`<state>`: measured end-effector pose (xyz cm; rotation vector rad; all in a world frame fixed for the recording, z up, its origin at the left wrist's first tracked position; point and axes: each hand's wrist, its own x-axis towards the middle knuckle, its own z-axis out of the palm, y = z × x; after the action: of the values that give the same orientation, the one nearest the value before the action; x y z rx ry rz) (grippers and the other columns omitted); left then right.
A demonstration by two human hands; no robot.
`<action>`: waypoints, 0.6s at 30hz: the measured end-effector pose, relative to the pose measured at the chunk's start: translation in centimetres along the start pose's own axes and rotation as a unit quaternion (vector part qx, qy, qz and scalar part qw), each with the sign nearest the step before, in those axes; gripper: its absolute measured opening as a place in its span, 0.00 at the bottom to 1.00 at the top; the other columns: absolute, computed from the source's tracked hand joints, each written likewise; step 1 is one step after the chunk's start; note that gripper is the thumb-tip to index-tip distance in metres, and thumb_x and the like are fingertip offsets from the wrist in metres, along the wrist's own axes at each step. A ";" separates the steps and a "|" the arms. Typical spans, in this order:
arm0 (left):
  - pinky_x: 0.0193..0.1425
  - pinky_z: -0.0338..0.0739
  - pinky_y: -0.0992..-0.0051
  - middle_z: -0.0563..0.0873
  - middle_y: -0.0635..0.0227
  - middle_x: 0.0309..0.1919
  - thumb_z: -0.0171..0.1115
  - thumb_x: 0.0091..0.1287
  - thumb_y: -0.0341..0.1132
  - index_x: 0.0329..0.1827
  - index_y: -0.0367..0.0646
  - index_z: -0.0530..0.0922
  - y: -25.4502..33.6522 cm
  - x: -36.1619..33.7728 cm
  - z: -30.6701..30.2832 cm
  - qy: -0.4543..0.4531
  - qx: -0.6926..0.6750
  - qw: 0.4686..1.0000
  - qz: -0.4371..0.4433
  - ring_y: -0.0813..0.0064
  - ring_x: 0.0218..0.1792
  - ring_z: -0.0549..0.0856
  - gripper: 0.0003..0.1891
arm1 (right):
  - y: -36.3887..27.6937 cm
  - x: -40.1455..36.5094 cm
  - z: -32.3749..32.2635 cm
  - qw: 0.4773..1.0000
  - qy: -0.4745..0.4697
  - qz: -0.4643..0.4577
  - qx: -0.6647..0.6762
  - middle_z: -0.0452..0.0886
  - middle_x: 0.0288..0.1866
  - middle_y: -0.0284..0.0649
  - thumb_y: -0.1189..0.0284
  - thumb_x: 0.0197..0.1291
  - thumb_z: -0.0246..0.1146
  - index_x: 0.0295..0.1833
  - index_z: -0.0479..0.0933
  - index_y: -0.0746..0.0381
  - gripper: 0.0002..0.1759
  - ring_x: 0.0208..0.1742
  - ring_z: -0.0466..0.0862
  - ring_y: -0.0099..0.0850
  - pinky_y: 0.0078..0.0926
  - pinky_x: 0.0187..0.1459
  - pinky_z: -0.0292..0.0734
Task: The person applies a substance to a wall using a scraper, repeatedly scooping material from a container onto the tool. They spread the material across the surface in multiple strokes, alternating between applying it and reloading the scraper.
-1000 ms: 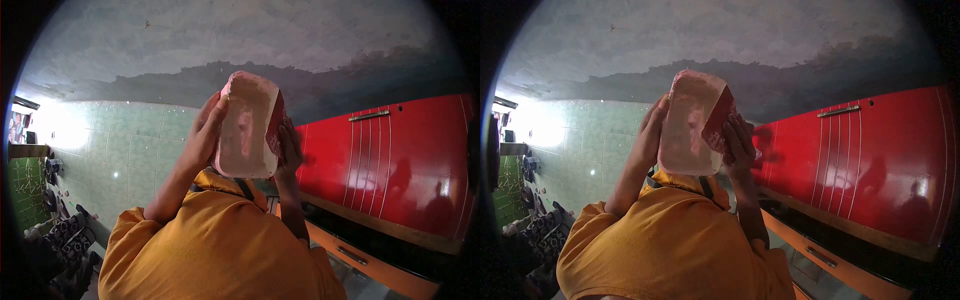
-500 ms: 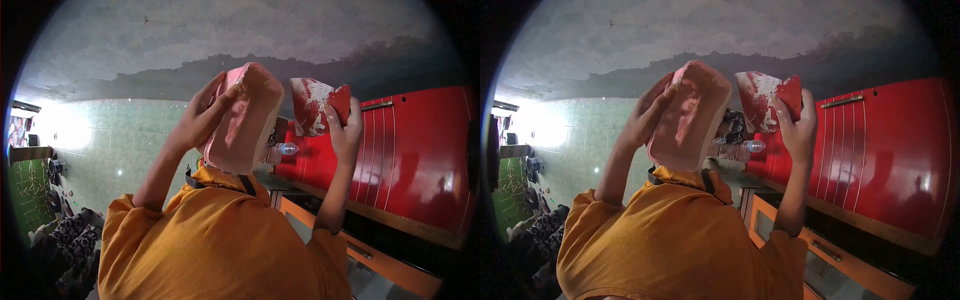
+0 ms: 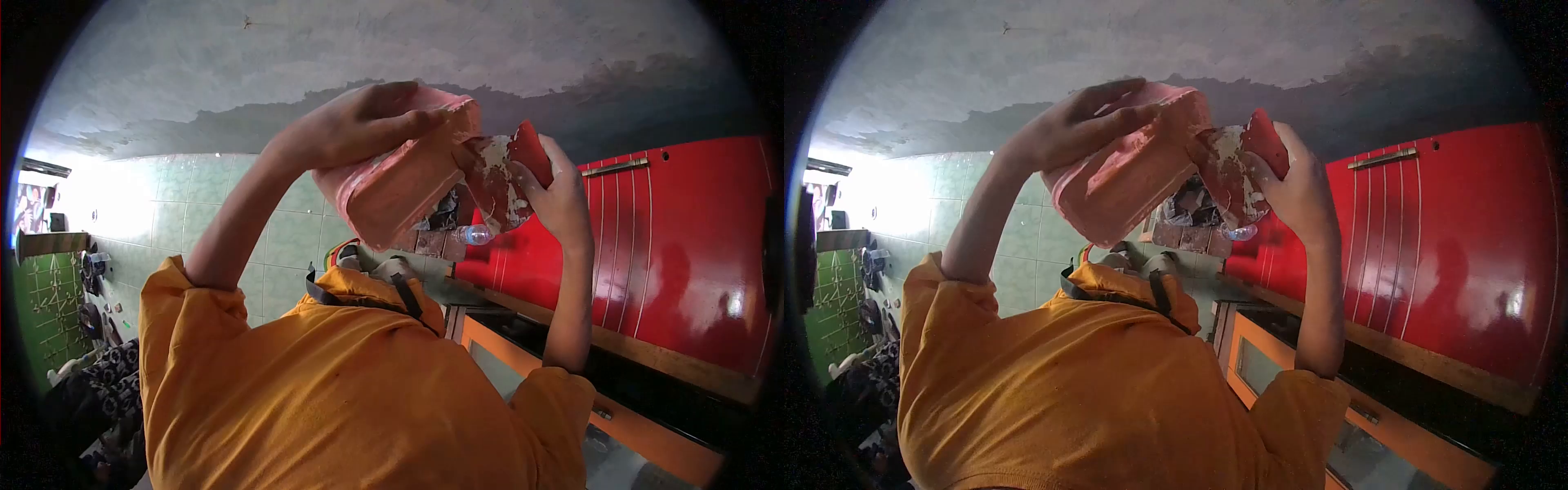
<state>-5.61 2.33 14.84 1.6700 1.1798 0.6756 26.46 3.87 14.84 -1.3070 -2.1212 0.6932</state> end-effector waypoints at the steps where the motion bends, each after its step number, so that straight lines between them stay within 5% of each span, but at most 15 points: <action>1: 0.75 0.74 0.63 0.79 0.46 0.70 0.61 0.73 0.65 0.78 0.36 0.69 0.0 0.3 0.1 -0.001 0.004 1.000 -0.002 0.55 0.73 0.78 0.44 | 0.2 -0.2 0.2 1.000 -0.014 0.007 0.018 0.89 0.48 0.52 0.74 0.66 0.72 0.60 0.77 0.69 0.21 0.48 0.91 0.39 0.35 0.49 0.83; 10: 0.79 0.70 0.64 0.77 0.55 0.74 0.60 0.71 0.69 0.79 0.46 0.71 -1.9 3.4 1.1 -0.062 0.126 0.980 -0.141 0.57 0.73 0.77 0.43 | 1.6 -3.7 7.4 0.971 -0.092 0.086 0.202 0.88 0.50 0.47 0.76 0.64 0.73 0.63 0.77 0.69 0.23 0.51 0.88 0.31 0.31 0.53 0.84; 12: 0.79 0.69 0.64 0.78 0.55 0.73 0.58 0.72 0.68 0.79 0.45 0.71 -2.5 3.8 1.3 -0.098 0.126 0.975 -0.154 0.57 0.73 0.77 0.42 | 3.1 -4.5 10.1 0.973 -0.120 0.045 0.191 0.87 0.53 0.43 0.76 0.65 0.73 0.63 0.77 0.69 0.23 0.51 0.87 0.30 0.30 0.54 0.83; 14: 0.79 0.69 0.64 0.79 0.54 0.71 0.56 0.74 0.67 0.78 0.44 0.72 -3.9 4.9 1.7 -0.135 0.123 0.974 -0.136 0.58 0.72 0.78 0.40 | 3.1 -6.0 13.2 0.922 -0.124 0.070 0.359 0.86 0.54 0.36 0.82 0.68 0.67 0.68 0.75 0.69 0.24 0.52 0.85 0.23 0.25 0.55 0.83; 18: 0.76 0.71 0.66 0.83 0.57 0.66 0.52 0.81 0.58 0.74 0.41 0.76 -10.0 6.1 3.0 -0.153 0.023 0.981 -0.116 0.64 0.68 0.80 0.32 | 4.1 -8.5 16.5 0.874 -0.130 0.196 0.426 0.86 0.48 0.33 0.75 0.71 0.67 0.67 0.77 0.67 0.21 0.45 0.84 0.20 0.23 0.46 0.82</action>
<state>-4.77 7.67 4.03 1.5763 1.1478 0.2362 20.93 -4.51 -1.30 -1.1420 -1.3857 1.8049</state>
